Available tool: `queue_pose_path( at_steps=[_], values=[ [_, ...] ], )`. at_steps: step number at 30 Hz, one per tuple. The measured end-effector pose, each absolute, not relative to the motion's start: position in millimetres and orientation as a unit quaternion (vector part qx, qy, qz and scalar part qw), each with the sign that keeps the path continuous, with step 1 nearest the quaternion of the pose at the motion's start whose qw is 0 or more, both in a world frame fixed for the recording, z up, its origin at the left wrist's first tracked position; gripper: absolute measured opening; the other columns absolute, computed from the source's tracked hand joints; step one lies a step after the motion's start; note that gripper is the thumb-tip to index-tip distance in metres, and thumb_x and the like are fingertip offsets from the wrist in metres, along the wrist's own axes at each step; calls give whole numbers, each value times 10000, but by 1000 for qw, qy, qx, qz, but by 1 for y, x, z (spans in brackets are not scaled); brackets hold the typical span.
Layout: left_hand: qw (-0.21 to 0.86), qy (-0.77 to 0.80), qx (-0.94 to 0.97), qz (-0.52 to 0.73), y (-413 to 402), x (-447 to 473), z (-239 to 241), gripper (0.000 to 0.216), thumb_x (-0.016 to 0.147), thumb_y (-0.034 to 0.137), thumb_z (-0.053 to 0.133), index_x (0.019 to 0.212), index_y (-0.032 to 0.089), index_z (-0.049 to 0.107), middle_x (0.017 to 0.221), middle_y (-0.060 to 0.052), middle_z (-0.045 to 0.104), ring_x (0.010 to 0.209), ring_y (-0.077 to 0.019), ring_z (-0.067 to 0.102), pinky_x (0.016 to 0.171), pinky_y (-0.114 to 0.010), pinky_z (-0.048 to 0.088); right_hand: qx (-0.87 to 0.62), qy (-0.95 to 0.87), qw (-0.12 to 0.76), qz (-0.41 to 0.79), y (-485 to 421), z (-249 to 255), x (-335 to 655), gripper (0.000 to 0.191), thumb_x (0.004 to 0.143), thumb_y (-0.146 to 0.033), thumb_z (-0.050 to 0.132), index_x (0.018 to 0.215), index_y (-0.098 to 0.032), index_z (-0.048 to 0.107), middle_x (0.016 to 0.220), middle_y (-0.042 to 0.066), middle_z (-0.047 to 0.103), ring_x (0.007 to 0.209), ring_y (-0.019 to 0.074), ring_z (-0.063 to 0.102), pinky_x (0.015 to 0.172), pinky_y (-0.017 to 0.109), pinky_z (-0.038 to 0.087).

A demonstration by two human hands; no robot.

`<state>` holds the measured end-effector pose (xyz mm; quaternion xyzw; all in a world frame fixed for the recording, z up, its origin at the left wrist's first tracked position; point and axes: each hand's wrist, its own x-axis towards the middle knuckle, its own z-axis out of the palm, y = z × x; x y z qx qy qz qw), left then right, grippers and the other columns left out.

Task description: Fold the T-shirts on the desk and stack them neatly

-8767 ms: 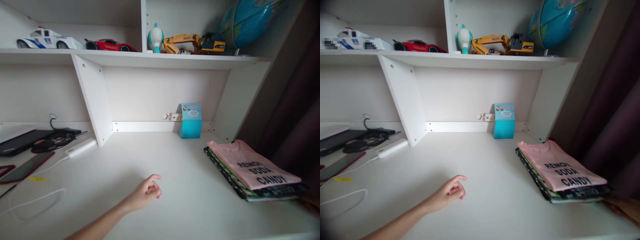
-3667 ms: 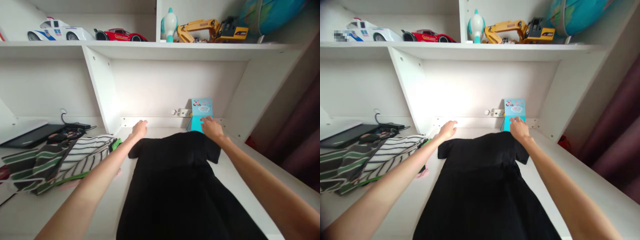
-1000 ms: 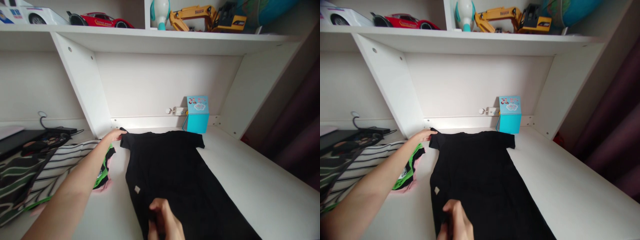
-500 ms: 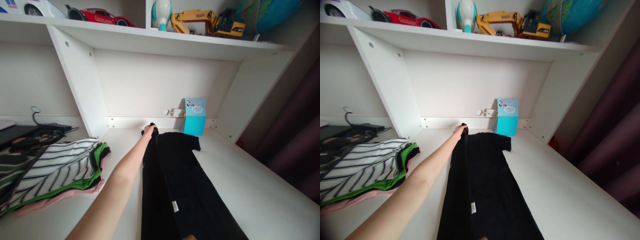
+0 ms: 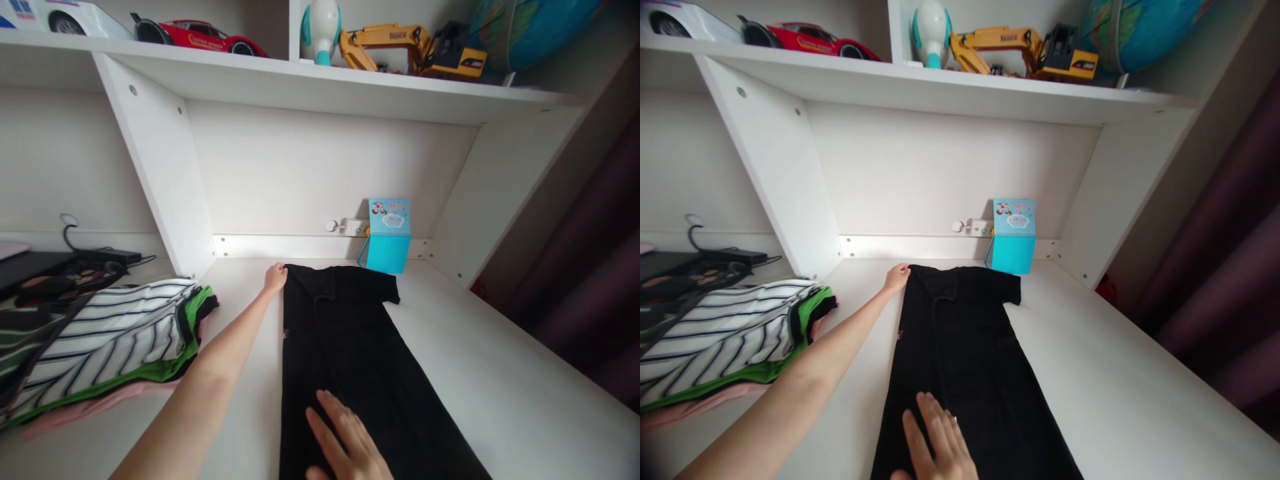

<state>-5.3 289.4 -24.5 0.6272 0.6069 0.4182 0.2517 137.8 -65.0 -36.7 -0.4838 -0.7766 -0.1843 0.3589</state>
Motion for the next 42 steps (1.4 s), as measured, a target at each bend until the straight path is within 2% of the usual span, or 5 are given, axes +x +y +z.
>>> queue_pose_path(
  at_steps=[5, 12, 23, 35, 42],
  values=[
    [245, 620, 654, 358, 301, -13, -31, 330, 786, 239, 535, 1106, 167, 570, 1069, -75, 613, 1003, -202, 557, 910, -288, 373, -494, -780, 340, -177, -38, -64, 94, 700, 798, -663, 273, 1211, -155, 521, 1256, 79, 501, 1137, 267, 479, 838, 393, 478],
    [316, 593, 682, 289, 325, -29, -22, 206, 744, 258, 595, 922, 158, 621, 774, -31, 657, 726, -157, 625, 698, -243, 461, -469, -777, 343, -243, -35, -92, 95, 383, 896, -278, 336, 1255, -251, 468, 1224, 1, 530, 1089, 196, 529, 876, 328, 452],
    [313, 617, 671, 266, 344, -55, -14, 81, 657, 182, 651, 718, 151, 608, 634, -9, 629, 611, -135, 605, 569, -215, 462, -446, -725, 428, -305, -30, -109, 83, 301, 864, -234, 401, 1096, -277, 586, 1051, -8, 644, 1157, 194, 465, 964, 371, 393],
    [82, 555, 784, 267, 251, -8, -17, 405, 841, 206, 421, 1236, 119, 442, 1327, -134, 401, 1248, -228, 335, 1027, -307, 262, -489, -744, 375, -258, -32, -112, 41, 333, 856, -259, 412, 1160, -252, 546, 1119, 67, 605, 1005, 270, 579, 771, 417, 498],
    [41, 547, 829, 108, 168, -15, -33, 540, 899, 402, 227, 1383, 162, 232, 1449, -105, 181, 1327, -275, 128, 1039, -469, 171, -475, -852, 207, 77, 39, 31, 141, 333, 855, -399, 443, 1100, -228, 590, 1107, 26, 617, 1028, 169, 567, 828, 241, 452]
  ],
)
